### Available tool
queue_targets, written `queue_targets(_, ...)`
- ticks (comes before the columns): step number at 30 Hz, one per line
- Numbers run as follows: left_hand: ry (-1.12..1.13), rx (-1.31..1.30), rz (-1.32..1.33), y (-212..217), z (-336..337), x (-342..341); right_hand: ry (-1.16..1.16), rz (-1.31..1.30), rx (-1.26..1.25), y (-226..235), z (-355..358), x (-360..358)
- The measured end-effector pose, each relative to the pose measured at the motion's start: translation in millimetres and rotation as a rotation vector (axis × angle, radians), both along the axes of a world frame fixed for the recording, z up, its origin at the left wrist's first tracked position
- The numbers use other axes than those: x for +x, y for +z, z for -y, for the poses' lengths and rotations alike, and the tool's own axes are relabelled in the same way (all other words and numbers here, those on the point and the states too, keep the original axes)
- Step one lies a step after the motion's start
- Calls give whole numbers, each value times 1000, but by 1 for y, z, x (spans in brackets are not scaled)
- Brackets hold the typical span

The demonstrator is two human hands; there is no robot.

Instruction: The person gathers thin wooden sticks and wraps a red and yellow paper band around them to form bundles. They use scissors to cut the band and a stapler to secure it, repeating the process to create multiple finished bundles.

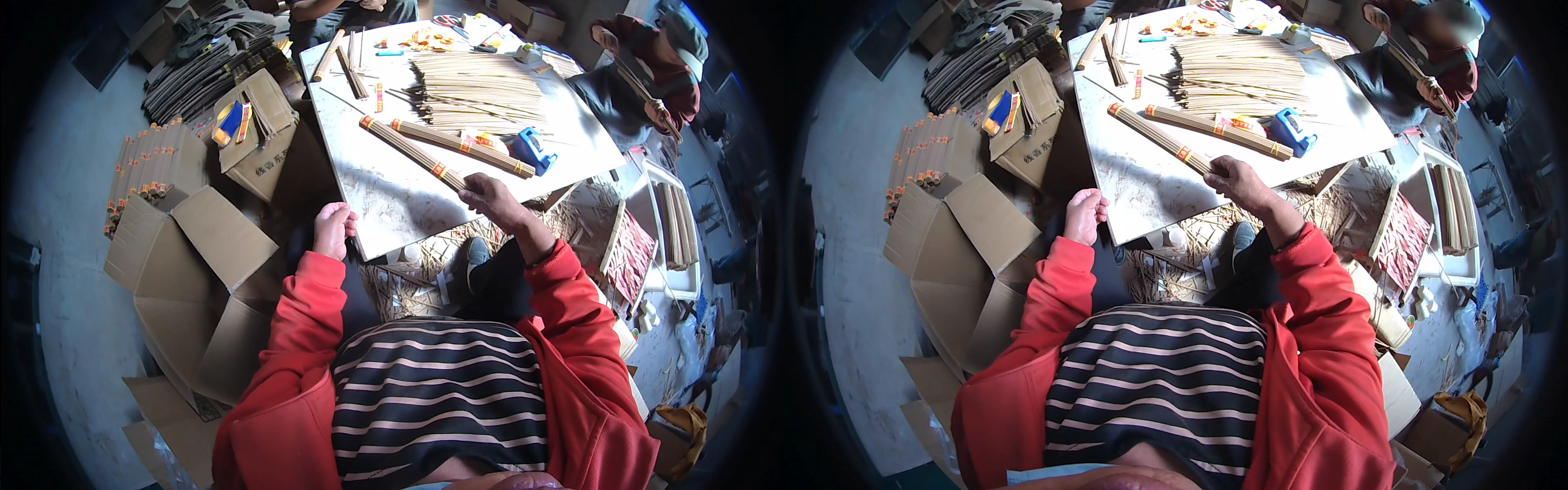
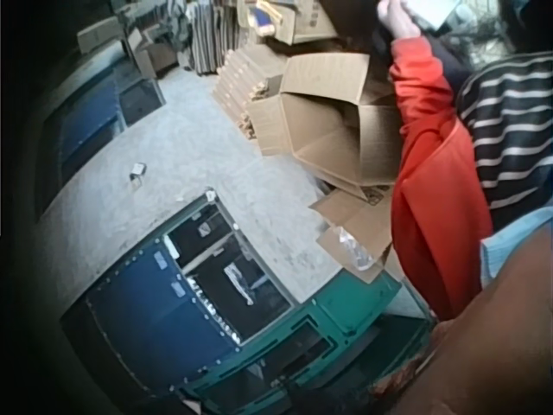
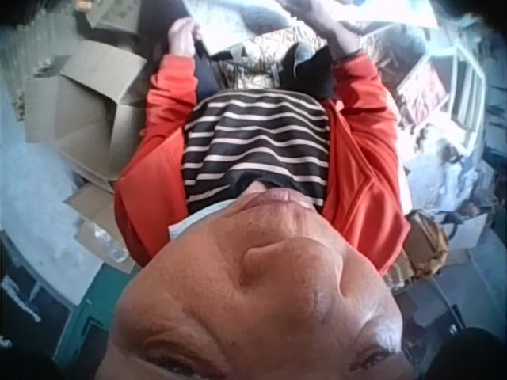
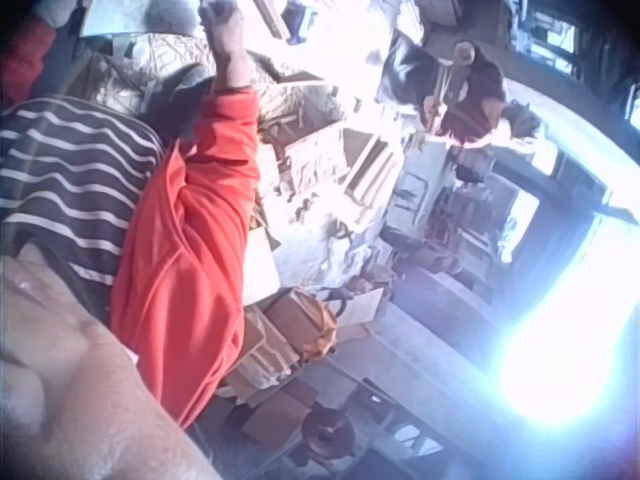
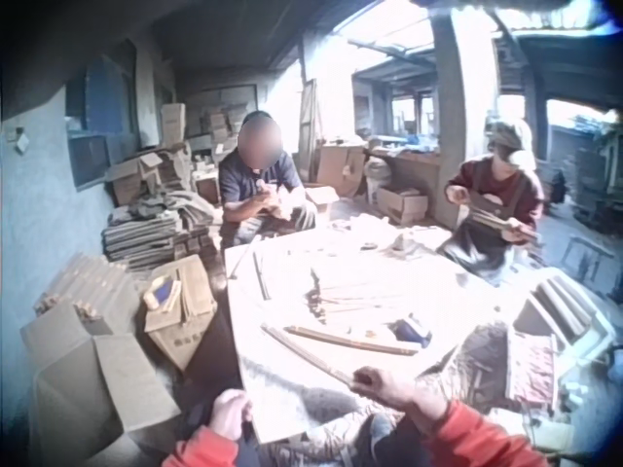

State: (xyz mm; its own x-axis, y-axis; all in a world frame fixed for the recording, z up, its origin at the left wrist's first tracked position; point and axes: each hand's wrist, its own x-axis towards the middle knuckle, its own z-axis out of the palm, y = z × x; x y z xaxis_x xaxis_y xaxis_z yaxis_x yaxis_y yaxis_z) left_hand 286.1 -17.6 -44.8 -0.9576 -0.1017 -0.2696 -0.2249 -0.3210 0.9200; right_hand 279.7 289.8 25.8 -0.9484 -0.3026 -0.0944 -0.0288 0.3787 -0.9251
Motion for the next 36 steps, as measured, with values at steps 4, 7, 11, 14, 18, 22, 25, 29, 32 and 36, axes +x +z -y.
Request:
queue_targets(4, -9, -2, -27, -4, 1, 1, -26, 177, 17, 6, 9, 12)
queue_targets(7, -32, -6, -25, -2, 2, 3, -129, 207, -210, 15, 4, 17)
queue_targets(11, -25, -20, 3, 2, 1, 4, -277, 1, -549, 19, -23, 8)
queue_targets(14, -28, -37, 10, 2, 0, 3, -538, -92, -609, 11, -59, 6)
queue_targets(18, -30, -68, -2, 4, -2, 2, -929, -72, -500, -13, -108, 1)
queue_targets(22, -4, -122, -16, 2, -4, 1, -1087, -37, -288, -32, -138, -7)
queue_targets(25, -28, -157, -18, 8, -14, -3, -1163, -12, -31, -66, -183, -25)
queue_targets(29, -14, -232, 12, 17, -14, 1, -1149, 25, -24, -25, -150, -29)
queue_targets(32, -83, -260, -29, 29, -30, -9, -1169, 28, 137, -45, -178, -54)
queue_targets(36, -183, -348, -83, 41, -60, -30, -1088, 27, 342, -46, -189, -57)
